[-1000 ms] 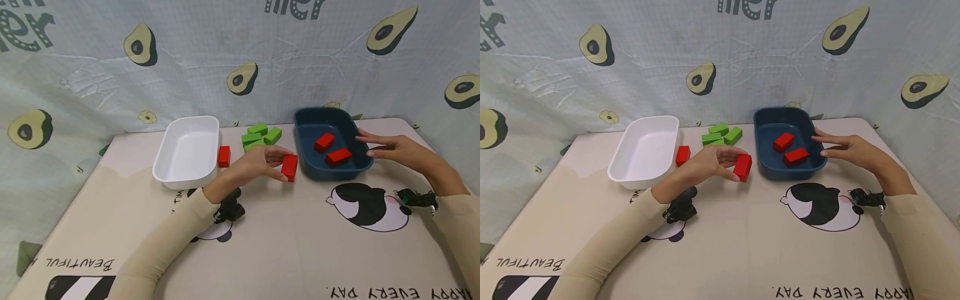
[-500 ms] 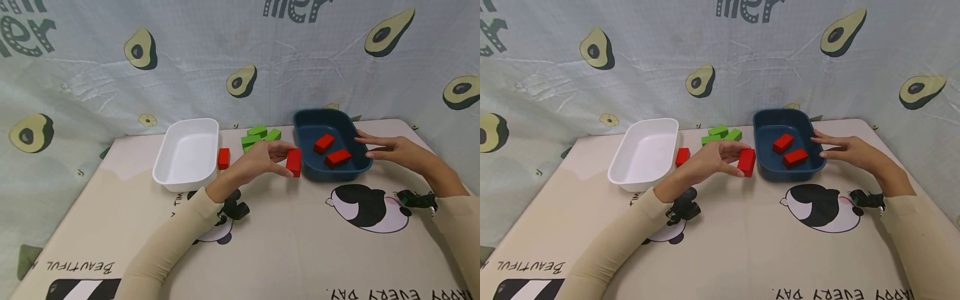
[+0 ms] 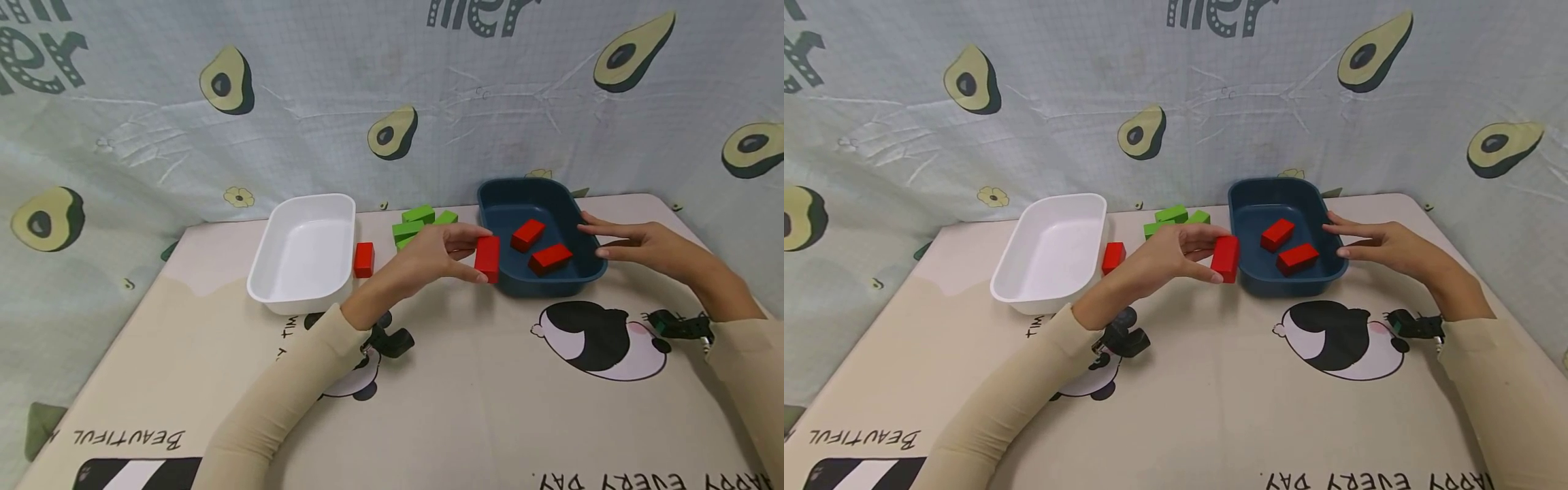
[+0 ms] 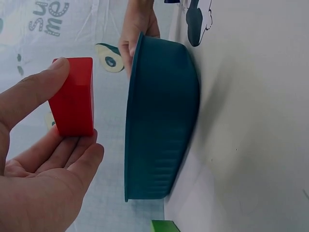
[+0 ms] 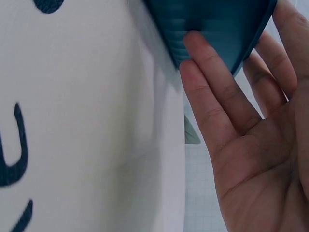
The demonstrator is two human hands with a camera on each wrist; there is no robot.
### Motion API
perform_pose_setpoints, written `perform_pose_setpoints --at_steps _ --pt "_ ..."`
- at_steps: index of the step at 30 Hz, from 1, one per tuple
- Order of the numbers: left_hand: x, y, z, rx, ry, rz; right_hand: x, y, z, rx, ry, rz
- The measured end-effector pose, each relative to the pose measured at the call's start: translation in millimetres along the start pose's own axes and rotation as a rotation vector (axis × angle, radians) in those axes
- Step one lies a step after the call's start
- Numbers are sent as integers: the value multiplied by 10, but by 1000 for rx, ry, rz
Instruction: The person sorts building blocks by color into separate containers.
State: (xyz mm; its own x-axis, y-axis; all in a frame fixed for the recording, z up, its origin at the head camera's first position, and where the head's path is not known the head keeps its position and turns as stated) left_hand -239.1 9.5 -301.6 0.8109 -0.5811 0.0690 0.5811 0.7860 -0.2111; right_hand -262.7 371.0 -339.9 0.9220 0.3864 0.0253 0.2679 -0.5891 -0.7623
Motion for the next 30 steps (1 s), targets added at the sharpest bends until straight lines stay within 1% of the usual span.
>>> perform_pose_setpoints --at_steps 9,14,19,25,30 --pt "-31 43 68 -35 6 -13 -3 -2 -14 -12 -20 6" --pt "-53 72 113 -52 23 -22 -6 6 -19 -17 -29 6" --pt "-70 95 162 -61 43 -15 1 9 -25 -9 -20 10" --pt "-99 126 181 -76 61 -18 -4 7 -23 9 -18 16" --pt "-121 141 191 -72 71 -23 -6 3 -19 10 -17 16"
Point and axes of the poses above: each hand's wrist, its own x-axis away from the middle knuckle, its own y-axis out of the palm, z = x × y, the point moved 4 cm from there along -x, towards the middle knuckle, and after that the axes turned 3 degrees about -y, right-handed, at the moved point
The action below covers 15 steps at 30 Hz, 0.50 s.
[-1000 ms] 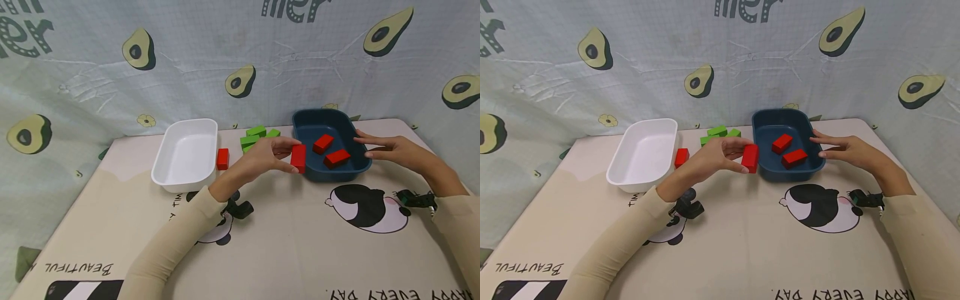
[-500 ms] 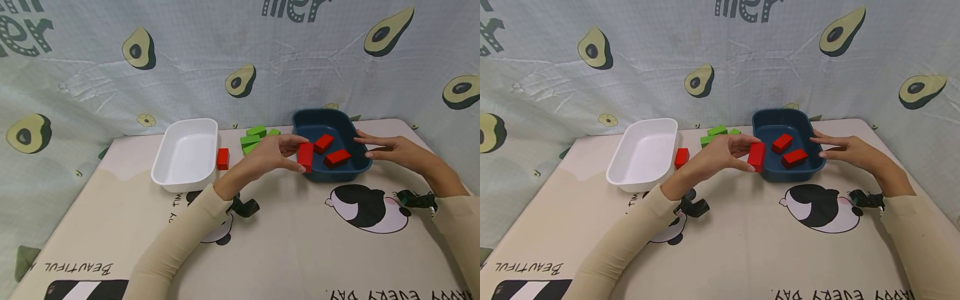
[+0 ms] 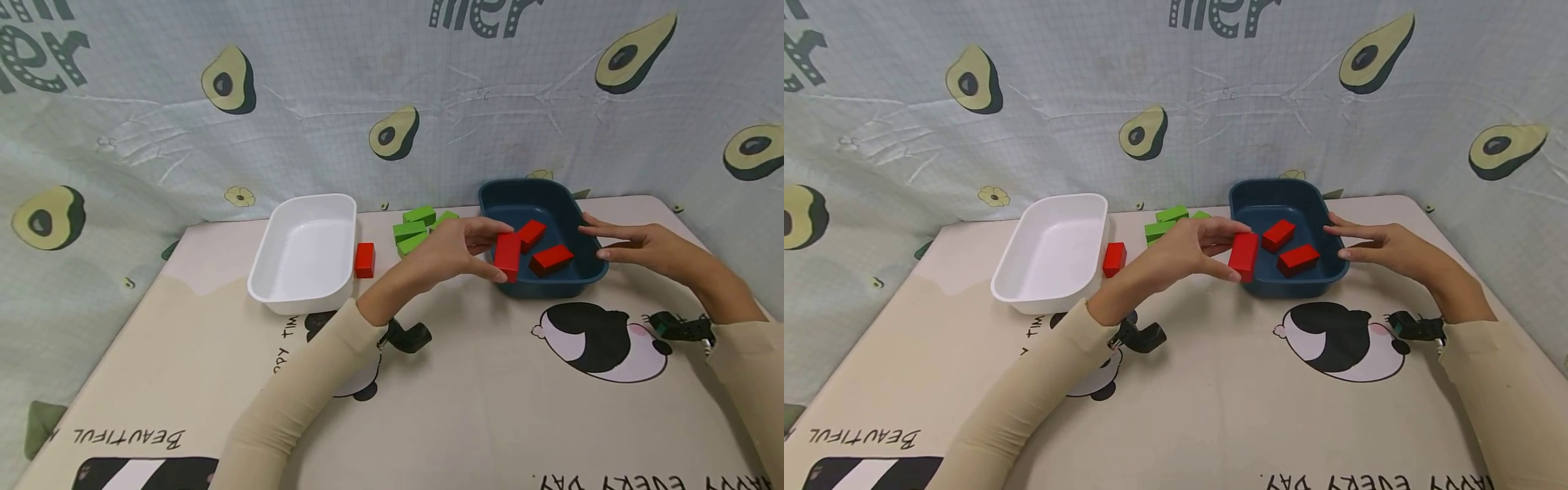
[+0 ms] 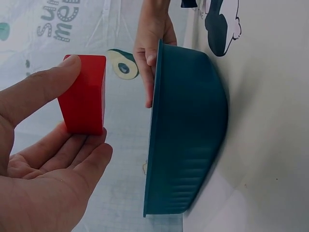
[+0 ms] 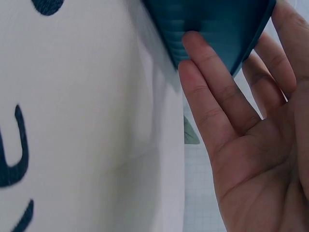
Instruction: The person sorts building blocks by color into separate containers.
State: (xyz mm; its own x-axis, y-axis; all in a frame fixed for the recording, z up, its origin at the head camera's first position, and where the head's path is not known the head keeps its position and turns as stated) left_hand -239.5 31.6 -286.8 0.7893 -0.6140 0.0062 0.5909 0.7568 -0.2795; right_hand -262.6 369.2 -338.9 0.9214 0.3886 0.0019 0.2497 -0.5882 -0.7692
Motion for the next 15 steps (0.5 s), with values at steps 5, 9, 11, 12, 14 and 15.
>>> perform_pose_setpoints --at_steps 5,9,11,12,14,15 --pt "-18 -1 21 8 14 -1 4 3 0 -3 0 -2" --pt "-55 -3 28 15 28 -21 2 5 4 -6 -2 -2" --pt "-81 -8 27 21 28 -28 2 7 5 -10 -5 -3" --pt "-93 -10 26 19 29 -32 3 9 3 -12 -6 -4" --pt "-114 -17 16 20 23 -35 4 14 -2 -16 -12 -3" --pt "-123 -21 12 27 17 -35 5 16 -2 -16 -12 -3"
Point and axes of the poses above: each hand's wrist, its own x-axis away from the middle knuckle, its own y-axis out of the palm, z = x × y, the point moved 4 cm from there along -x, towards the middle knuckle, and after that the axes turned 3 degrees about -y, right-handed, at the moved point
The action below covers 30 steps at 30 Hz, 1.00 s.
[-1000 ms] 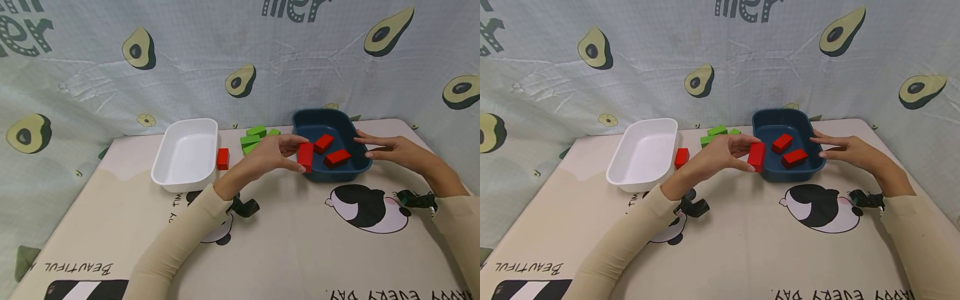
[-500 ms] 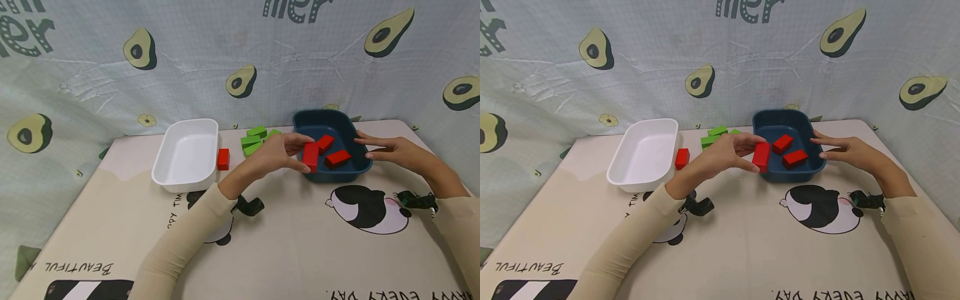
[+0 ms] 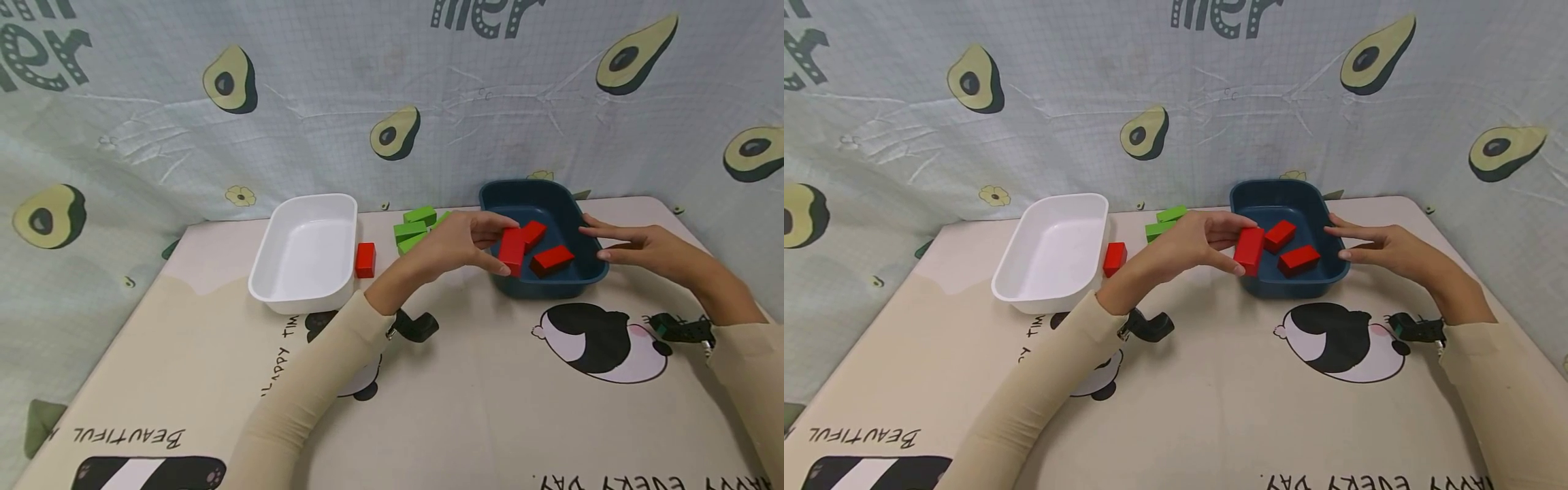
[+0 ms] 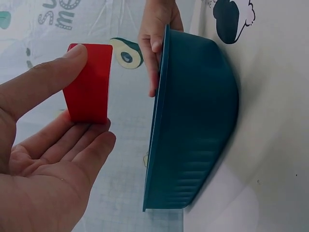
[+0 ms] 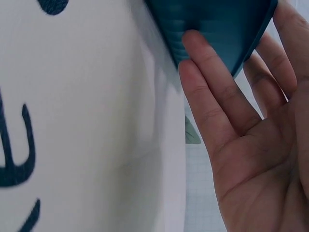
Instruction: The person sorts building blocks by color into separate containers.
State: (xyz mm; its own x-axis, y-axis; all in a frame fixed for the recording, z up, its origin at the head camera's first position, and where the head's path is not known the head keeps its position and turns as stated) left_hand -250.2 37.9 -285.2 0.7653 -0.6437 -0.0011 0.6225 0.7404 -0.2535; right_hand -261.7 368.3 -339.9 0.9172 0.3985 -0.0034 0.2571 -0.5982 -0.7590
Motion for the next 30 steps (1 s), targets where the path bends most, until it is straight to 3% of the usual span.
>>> perform_pose_setpoints --at_steps 11,16,22,30 --pt "-102 -10 -1 6 -55 -44 6 -12 -18 6 12 -1" --pt "-150 -13 47 -61 -82 -104 9 -10 -21 5 15 -10" --pt "-201 -3 93 -140 -83 -166 4 -18 -24 10 17 -19" --pt "-263 -2 128 -135 -57 -220 0 -16 -30 6 4 -26"
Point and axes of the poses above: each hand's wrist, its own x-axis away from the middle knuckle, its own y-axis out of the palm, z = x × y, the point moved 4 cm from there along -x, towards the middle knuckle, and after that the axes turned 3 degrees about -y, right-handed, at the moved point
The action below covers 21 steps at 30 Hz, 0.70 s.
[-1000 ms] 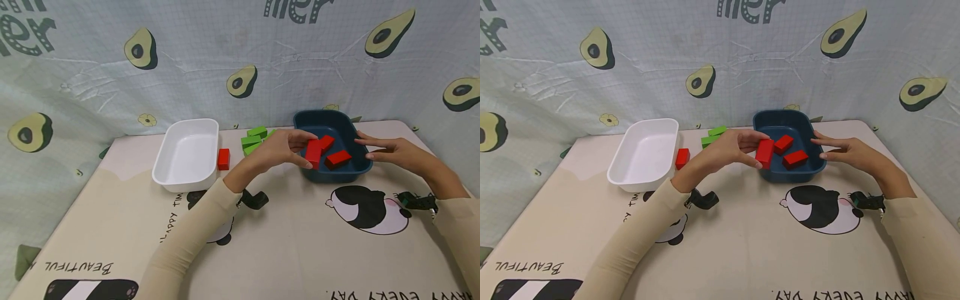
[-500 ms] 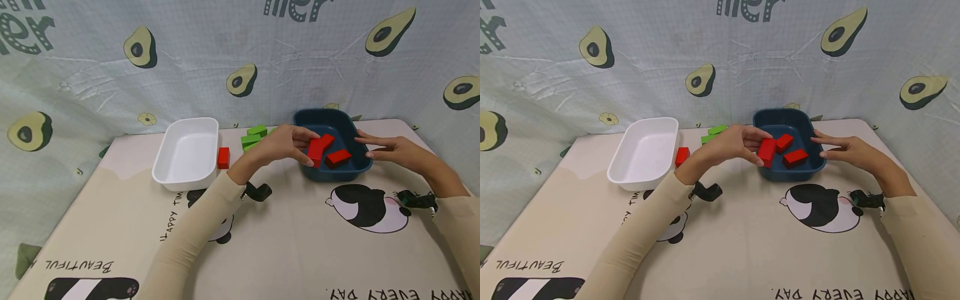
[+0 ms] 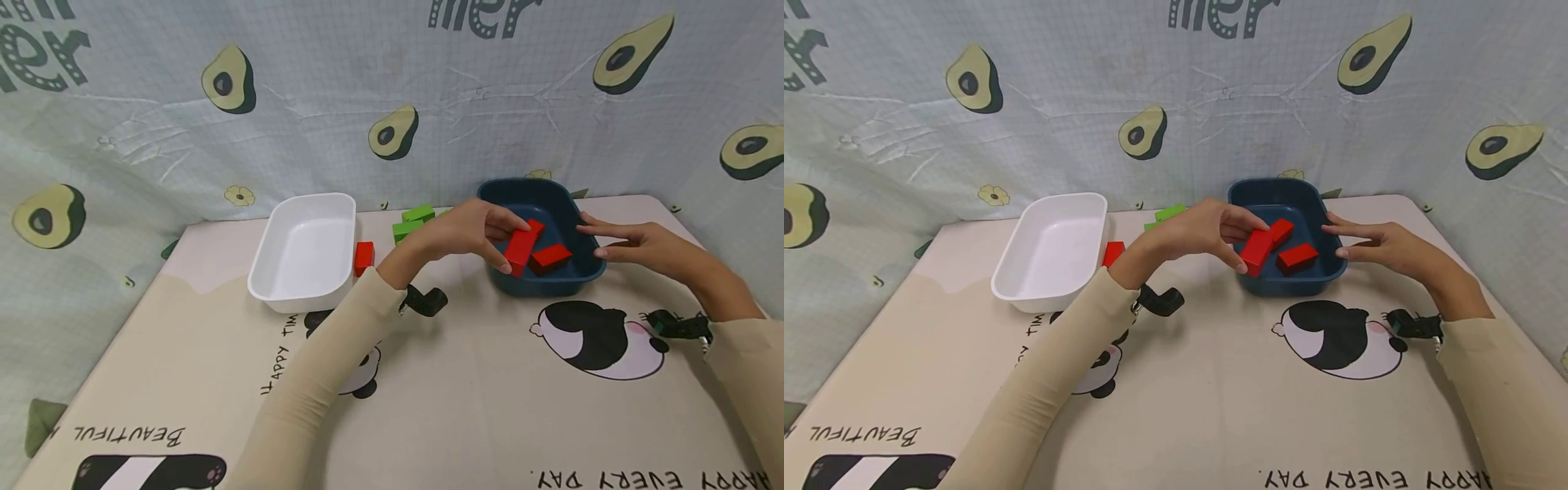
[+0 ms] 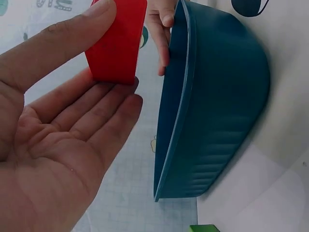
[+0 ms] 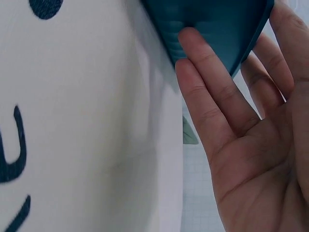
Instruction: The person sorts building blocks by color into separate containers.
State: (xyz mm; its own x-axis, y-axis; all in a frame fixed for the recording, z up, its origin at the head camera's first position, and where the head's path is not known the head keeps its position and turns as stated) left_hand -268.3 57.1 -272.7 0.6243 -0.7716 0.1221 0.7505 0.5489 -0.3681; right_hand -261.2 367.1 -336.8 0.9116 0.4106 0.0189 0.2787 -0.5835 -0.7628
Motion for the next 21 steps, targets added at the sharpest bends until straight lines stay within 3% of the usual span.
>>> perform_pose_setpoints --at_steps 12,21 --pt "-46 -57 29 31 51 -236 0 -7 -28 31 3 11" --pt "-91 -108 -16 26 31 -264 -4 14 19 20 4 10"
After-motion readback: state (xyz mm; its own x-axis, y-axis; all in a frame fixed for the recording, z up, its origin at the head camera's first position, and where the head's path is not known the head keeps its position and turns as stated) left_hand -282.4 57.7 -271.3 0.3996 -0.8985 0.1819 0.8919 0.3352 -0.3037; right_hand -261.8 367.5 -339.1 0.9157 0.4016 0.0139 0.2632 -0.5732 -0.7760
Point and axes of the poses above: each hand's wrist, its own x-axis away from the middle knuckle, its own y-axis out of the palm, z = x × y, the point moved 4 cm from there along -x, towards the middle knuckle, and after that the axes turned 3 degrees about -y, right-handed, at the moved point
